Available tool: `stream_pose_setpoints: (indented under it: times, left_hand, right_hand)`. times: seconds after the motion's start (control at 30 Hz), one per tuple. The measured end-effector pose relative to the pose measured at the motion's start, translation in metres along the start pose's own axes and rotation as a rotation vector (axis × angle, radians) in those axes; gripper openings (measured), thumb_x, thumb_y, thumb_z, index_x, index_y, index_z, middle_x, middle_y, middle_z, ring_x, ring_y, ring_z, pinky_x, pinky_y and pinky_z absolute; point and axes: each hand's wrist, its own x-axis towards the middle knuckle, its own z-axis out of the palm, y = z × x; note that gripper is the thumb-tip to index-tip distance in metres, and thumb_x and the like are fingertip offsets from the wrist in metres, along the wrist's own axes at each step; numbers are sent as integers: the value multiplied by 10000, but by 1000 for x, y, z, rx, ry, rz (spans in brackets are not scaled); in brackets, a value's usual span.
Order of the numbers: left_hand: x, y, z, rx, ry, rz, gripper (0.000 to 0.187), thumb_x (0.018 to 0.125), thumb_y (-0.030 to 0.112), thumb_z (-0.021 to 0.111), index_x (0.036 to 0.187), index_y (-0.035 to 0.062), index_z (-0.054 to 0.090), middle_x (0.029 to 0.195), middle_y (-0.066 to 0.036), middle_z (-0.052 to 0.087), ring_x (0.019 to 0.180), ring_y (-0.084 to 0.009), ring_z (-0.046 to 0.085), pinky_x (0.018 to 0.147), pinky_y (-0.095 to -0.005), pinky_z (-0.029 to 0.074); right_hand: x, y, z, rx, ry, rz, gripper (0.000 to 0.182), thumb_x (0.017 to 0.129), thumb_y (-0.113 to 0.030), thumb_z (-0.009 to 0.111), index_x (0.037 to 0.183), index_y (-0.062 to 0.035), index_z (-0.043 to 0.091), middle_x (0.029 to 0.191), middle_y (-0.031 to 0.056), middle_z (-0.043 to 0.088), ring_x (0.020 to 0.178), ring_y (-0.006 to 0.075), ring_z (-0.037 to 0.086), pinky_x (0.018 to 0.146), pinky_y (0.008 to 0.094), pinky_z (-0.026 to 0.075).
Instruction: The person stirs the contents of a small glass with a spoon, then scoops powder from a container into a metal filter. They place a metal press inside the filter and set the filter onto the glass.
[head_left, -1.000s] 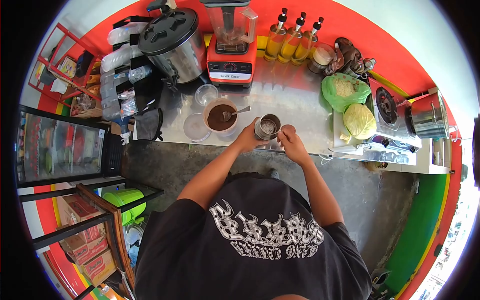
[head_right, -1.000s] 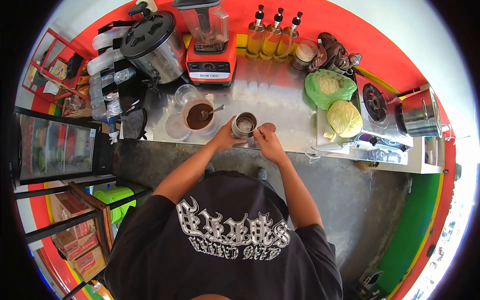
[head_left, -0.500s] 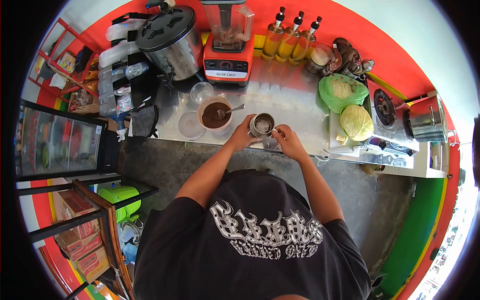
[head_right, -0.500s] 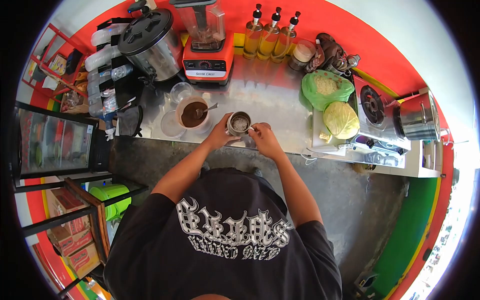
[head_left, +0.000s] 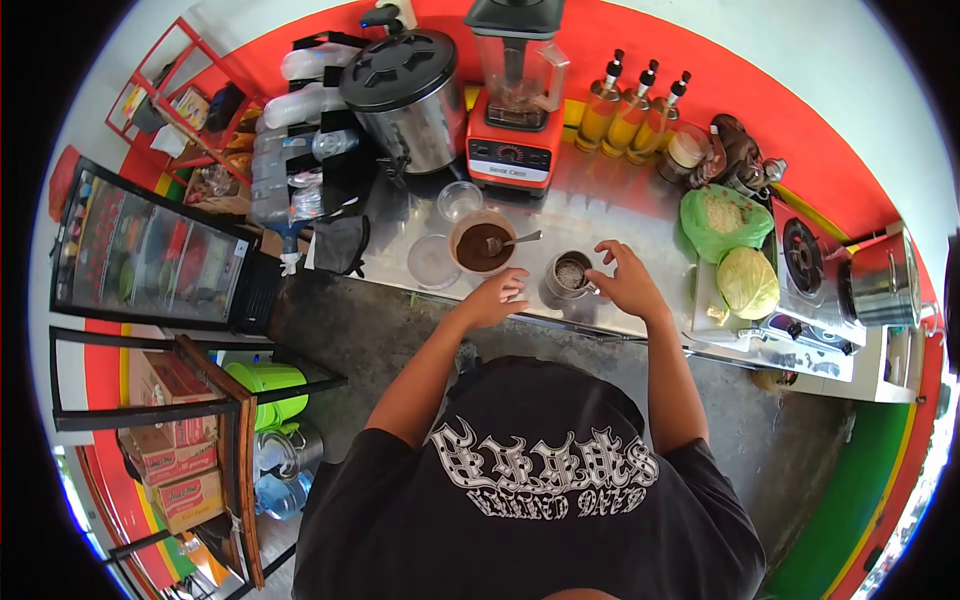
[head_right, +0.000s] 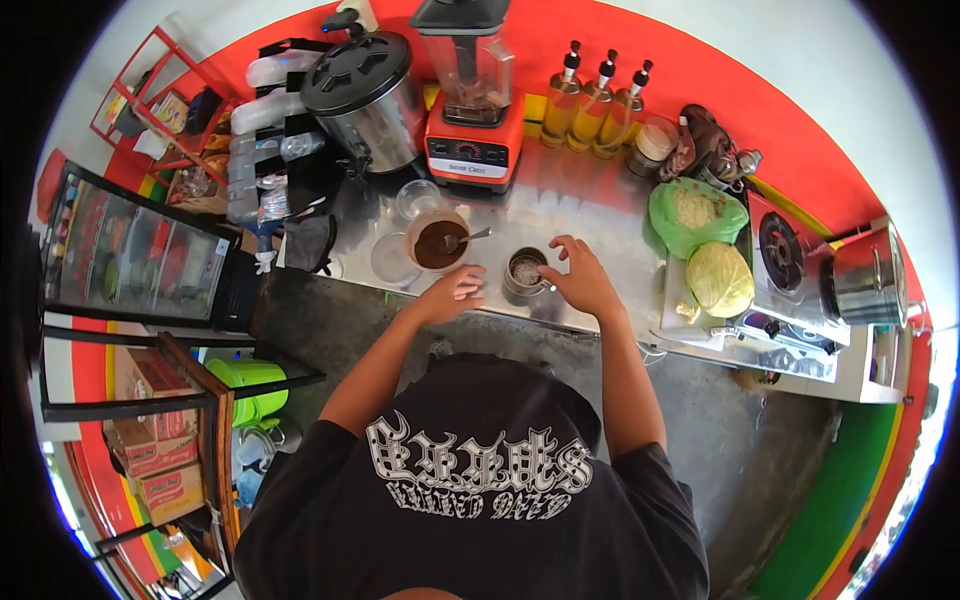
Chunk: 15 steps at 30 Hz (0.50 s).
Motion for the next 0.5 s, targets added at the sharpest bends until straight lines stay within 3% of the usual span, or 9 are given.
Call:
stream_pose_setpoints:
  times: [0.07,0.1,0.2,0.33,0.4,0.43,0.5]
  left_hand:
    - [-11,-7,-9,18,7,-7,696,974,229,811,1570,115,470,1538,-196,563,1470,-344,535,1153,-450,496]
    - [-18,-7,-14,38,-1,-12,659,972,259,812,1543,107,519,1517,-191,595,1457,-350,551,1130,-441,508]
    - [-41,-7,-28,13,83,-63,507,1004,213,777,1458,62,610,1439,-172,654,1381,-295,620,1111,-400,517]
    - [-64,-8,-51,-16,232,-102,452,1002,199,777,1403,37,643,1378,-156,683,1250,-264,692,1046,-374,548]
    - [-75,0,-58,5,469,-28,464,992,172,781,1407,30,626,1358,-145,682,1161,-233,715,984,-361,567]
    - [-80,9,-58,3,478,-30,464,992,172,781,1407,30,626,1358,-145,682,1161,-233,715,984,-361,567]
    - [-84,27,-55,-103,687,69,517,971,141,784,1433,16,588,1344,-153,681,1150,-241,730,964,-367,598]
  right_hand:
    - [13,-14,2,-24,-61,-101,507,944,-257,801,1352,-38,595,1127,115,622,679,163,593,703,366,570]
    - [15,-31,2,50,-84,-94,505,942,-295,805,1341,-56,611,1013,124,684,776,238,656,783,389,536]
    - [31,-54,17,130,-156,-113,531,941,-300,811,1356,-40,606,963,117,694,751,222,638,745,379,532]
    - [46,-69,43,136,-193,-156,519,950,-287,804,1353,-21,614,958,117,708,737,207,636,726,373,534]
    - [55,-66,60,176,-117,-209,455,963,-264,791,1321,-20,650,895,102,707,712,191,630,718,371,534]
    - [58,-67,67,175,-125,-214,455,963,-264,791,1321,-20,650,895,102,707,712,191,630,718,371,534]
    - [63,-67,79,201,-32,-179,365,980,-248,775,1232,6,698,838,94,725,710,187,654,724,354,541]
